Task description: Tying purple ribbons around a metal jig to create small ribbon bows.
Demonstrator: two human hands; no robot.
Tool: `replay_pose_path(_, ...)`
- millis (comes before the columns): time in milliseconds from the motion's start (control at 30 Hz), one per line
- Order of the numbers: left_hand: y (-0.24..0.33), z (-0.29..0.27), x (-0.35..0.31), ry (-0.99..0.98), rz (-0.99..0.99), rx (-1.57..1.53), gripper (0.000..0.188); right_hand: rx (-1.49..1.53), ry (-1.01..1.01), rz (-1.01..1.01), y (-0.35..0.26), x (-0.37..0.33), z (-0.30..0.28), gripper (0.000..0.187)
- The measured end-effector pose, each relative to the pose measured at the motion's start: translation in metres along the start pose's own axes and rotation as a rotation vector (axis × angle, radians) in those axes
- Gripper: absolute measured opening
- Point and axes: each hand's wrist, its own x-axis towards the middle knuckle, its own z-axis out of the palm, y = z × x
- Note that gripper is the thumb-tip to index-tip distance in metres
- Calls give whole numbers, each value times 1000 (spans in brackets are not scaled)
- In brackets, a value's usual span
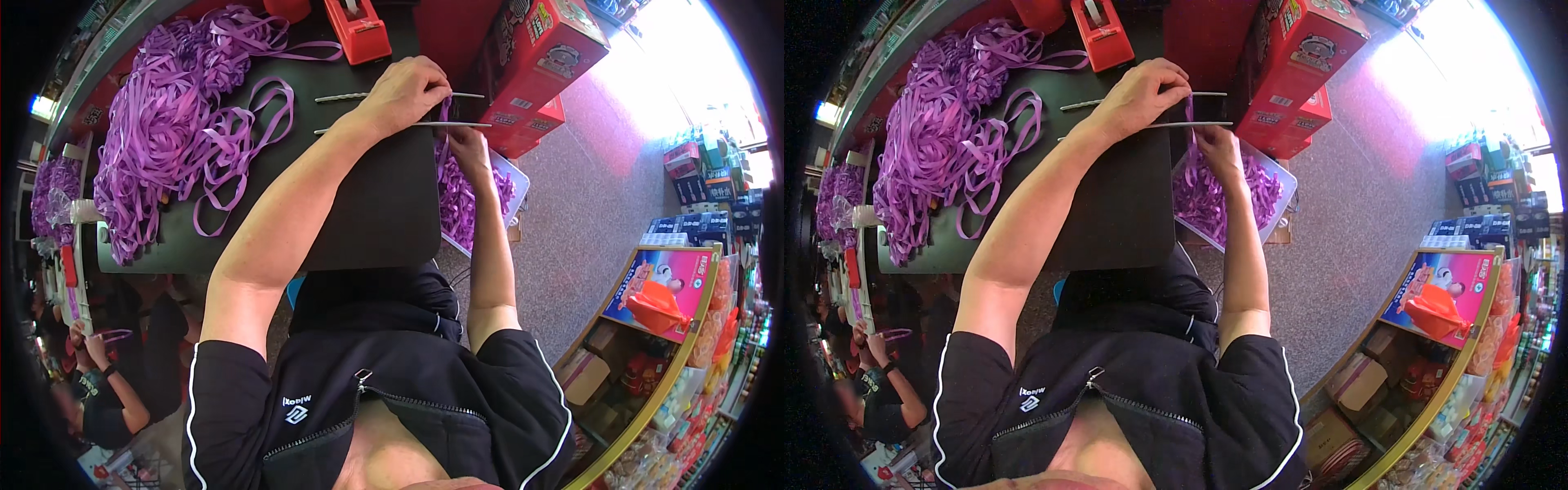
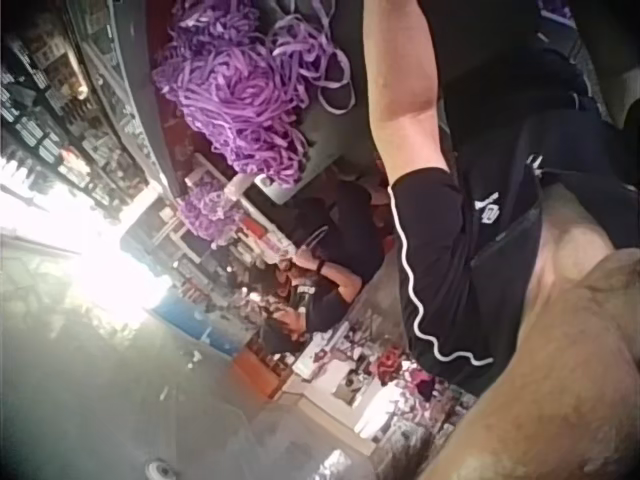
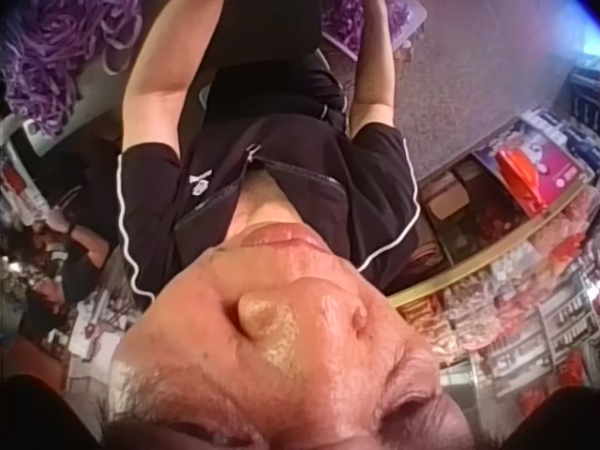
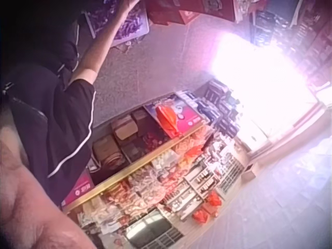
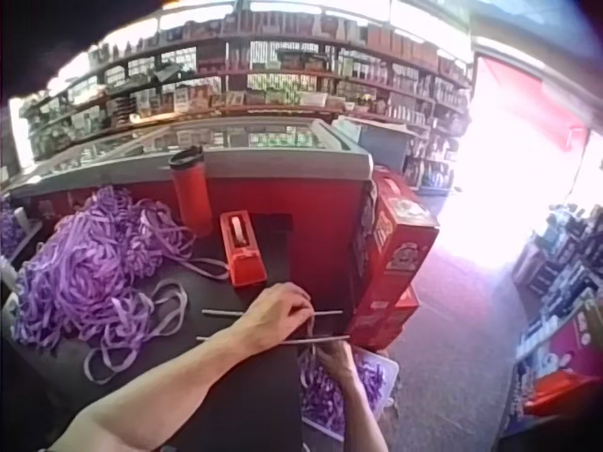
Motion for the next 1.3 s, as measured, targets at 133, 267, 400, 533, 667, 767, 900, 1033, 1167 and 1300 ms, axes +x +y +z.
replay_pose_path(133,5,1,4,-29,-13,-18,20,-50,21,98,59,-22,19,24)
replay_pose_path(267,3,-5,-3,-27,-48,-18,21,-69,5,196,71,-50,39,26)
replay_pose_path(400,3,-1,0,-17,4,29,23,-124,110,164,103,-68,51,26)
replay_pose_path(533,1,-1,-2,-21,-34,9,24,52,182,254,111,-79,59,24)
replay_pose_path(667,1,2,1,-12,-25,17,24,552,280,364,123,-81,62,19)
replay_pose_path(767,1,1,0,-7,-33,18,24,558,317,394,115,-75,63,19)
replay_pose_path(900,3,1,-1,-17,-52,19,25,-99,262,417,104,-79,64,24)
replay_pose_path(1033,11,-2,-1,-21,-50,39,26,-194,224,317,116,-86,76,22)
replay_pose_path(1167,11,-1,0,-24,-53,46,27,-13,309,311,124,-92,81,22)
replay_pose_path(1300,8,-1,0,-22,-47,47,27,944,269,684,117,-89,76,18)
